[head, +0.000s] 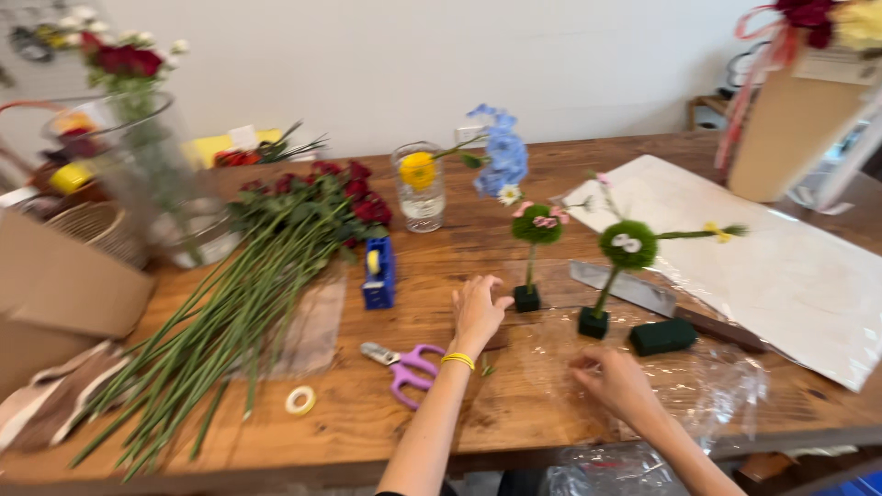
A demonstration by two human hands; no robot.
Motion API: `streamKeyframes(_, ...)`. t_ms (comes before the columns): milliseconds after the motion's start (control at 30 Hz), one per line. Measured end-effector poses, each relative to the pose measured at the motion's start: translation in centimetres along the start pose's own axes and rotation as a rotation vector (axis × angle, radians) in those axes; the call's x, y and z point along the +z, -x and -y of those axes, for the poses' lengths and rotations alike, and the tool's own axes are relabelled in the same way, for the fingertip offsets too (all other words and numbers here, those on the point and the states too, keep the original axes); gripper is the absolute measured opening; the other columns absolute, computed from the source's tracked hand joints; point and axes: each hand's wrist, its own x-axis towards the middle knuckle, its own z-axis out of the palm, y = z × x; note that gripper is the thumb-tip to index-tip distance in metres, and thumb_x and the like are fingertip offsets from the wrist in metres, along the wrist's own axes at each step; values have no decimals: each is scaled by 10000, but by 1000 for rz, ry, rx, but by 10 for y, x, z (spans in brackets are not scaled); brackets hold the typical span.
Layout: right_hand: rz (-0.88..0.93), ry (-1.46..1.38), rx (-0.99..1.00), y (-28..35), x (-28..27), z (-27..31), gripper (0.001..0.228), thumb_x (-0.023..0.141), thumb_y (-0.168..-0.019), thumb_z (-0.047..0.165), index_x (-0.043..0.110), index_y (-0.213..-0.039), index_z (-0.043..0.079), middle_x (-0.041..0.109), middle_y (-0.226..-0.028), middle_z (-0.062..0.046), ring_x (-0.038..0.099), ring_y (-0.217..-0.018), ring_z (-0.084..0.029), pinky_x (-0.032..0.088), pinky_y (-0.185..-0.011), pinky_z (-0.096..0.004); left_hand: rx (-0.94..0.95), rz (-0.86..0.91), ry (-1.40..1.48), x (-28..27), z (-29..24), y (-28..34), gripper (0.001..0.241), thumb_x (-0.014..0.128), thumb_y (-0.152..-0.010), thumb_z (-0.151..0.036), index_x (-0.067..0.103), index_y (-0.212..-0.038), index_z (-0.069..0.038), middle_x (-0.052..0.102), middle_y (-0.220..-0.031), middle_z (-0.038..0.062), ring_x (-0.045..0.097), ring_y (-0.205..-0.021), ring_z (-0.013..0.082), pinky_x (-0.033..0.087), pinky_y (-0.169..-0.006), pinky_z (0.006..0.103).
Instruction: The person prepares floral foam by cutting it with a knife, then trims flower stems using shears. They insert the stems into the foam to create small decorative figures and wrap the foam bases with plastic wrap.
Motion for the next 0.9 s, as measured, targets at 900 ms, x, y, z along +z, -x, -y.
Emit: streamKeyframes(900,292,-558,-242,22,28,170,205,730,-868,218,808,-1051,171,827,-875,-56,761,-806,-139,618,-787,-312,-632,-329,393,-214,220,81,192,817,-695,-277,812,-863,-184,757,-801,83,672,-635,165,572,-602,273)
